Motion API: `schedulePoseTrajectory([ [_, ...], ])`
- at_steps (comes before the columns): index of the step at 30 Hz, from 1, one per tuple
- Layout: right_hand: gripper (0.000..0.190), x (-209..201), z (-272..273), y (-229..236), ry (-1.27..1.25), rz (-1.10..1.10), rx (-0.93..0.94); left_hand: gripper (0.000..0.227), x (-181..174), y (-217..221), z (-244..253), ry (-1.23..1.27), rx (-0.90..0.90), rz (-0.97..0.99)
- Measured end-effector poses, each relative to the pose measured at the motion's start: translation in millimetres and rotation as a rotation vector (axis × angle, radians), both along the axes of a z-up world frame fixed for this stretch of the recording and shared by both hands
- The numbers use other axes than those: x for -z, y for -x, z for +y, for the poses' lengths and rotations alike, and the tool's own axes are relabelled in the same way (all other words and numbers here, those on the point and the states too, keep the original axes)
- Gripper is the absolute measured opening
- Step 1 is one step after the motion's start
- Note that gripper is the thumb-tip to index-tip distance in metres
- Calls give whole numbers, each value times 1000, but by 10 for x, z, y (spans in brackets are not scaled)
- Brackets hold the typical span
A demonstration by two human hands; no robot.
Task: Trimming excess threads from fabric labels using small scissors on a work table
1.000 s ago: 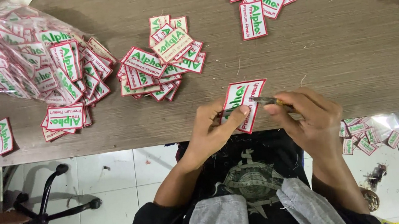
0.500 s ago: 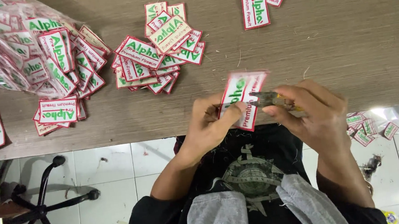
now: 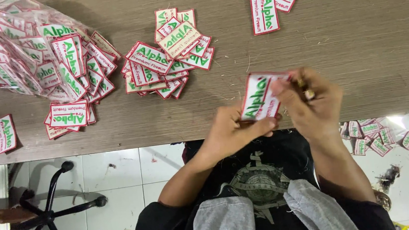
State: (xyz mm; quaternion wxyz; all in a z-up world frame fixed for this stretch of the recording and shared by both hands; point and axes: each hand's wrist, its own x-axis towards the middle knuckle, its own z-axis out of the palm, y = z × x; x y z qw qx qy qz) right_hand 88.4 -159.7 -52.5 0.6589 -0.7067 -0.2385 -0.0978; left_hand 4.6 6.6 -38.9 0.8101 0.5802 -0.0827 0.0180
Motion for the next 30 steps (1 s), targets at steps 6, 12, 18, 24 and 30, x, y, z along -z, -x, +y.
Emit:
schedulePoseTrajectory([
  [6, 21, 106, -116, -137, -191, 56, 81, 48, -65, -12, 82, -241, 20, -46],
  [12, 14, 56, 64, -21, -283, 186, 112, 24, 145, -92, -245, 134, -192, -25],
  [18, 11, 84, -83, -98, -378, 232, 186, 15, 394, 16, -85, -123, 109, 133],
  [24, 11, 134, -95, -100, -367, 295, 154, 32, 66, -117, 18, -15, -84, -15],
  [30, 15, 153, -88, -125, -323, 271, 144, 11, -82, -225, -35, -32, -99, 6],
])
